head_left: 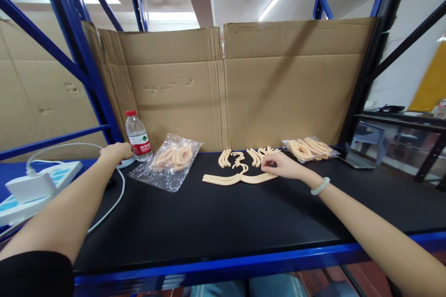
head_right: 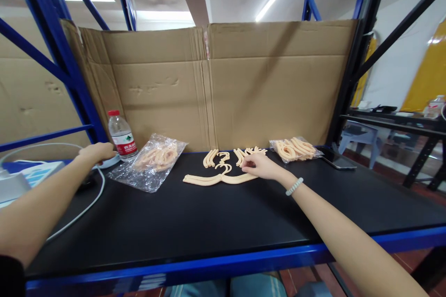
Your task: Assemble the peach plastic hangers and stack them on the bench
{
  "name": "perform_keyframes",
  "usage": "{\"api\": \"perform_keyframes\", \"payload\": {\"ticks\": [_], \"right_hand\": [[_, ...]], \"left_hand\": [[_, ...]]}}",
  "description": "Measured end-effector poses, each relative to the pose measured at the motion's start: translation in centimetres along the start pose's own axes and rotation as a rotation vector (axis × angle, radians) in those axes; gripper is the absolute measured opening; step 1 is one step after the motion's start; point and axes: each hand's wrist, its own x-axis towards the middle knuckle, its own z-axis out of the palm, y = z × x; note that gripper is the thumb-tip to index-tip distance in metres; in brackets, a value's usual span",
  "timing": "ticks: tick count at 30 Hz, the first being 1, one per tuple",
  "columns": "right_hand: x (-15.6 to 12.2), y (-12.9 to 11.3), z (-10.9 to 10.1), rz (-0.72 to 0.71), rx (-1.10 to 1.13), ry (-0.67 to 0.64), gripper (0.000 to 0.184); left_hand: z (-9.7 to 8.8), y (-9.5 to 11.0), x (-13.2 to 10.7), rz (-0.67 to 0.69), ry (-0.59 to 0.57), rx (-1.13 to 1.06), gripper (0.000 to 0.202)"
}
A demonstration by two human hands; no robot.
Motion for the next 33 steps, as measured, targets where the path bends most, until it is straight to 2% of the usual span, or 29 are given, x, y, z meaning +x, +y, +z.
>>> {"api": "perform_keyframes", "payload": {"ticks": [4, 7, 9, 12, 15, 18, 20, 22, 25, 26, 29, 33], "right_hand": [[0.0, 0.3, 0.0, -0.009, -0.004, -0.001, 0.013], [0.0, 0.6, 0.0, -0.017, -0.010, -0.008, 0.013], [0.0, 0.7, 0.0, -0.022, -0.013, -0.012, 0.013], [0.0, 0.5, 0.0, -0.020, 0.000, -0.008, 0.014], [0.0, 0.3, -0.1, -0.008, -0.008, 0.025, 0.015], [0.1, 0.4, -0.2, 0.012, -0.030, 0.104, 0.015], [0.1, 0.8, -0.1, 0.034, -0.038, 0.157, 0.014], [0.1, 1.3, -0.1, 0.060, -0.050, 0.193, 0.014], [0.2, 1.8, 0.1, 0.092, -0.075, 0.216, 0.015], [0.3, 1.9, 0.3, 0.102, -0.087, 0.216, 0.015], [1.3, 1.8, 0.9, 0.131, -0.136, 0.186, 0.012], [4.0, 1.4, 1.8, 0.188, -0.216, 0.116, 0.013]], "left_hand": [[0.1, 0.4, -0.2, -0.129, -0.183, 0.087, 0.031], [-0.9, 0.5, -0.6, -0.144, -0.213, 0.099, 0.022], [-1.8, 0.6, -1.2, -0.145, -0.181, 0.092, 0.015], [-3.1, 1.2, -2.8, -0.157, -0.018, 0.078, 0.021], [-3.6, 2.9, -5.1, -0.150, 0.243, 0.042, 0.035], [-3.3, 5.8, -7.9, -0.100, 0.466, -0.029, 0.044], [-2.7, 8.3, -9.8, 0.035, 0.492, -0.082, 0.043], [-1.9, 11.0, -11.7, 0.217, 0.417, -0.123, 0.034], [-0.1, 15.0, -14.0, 0.544, 0.158, -0.149, 0.027], [0.6, 16.1, -14.5, 0.603, 0.097, -0.151, 0.026], [2.7, 18.9, -14.9, 0.679, -0.037, -0.148, 0.023], [5.2, 21.7, -12.7, 0.633, -0.153, -0.131, 0.016]]}}
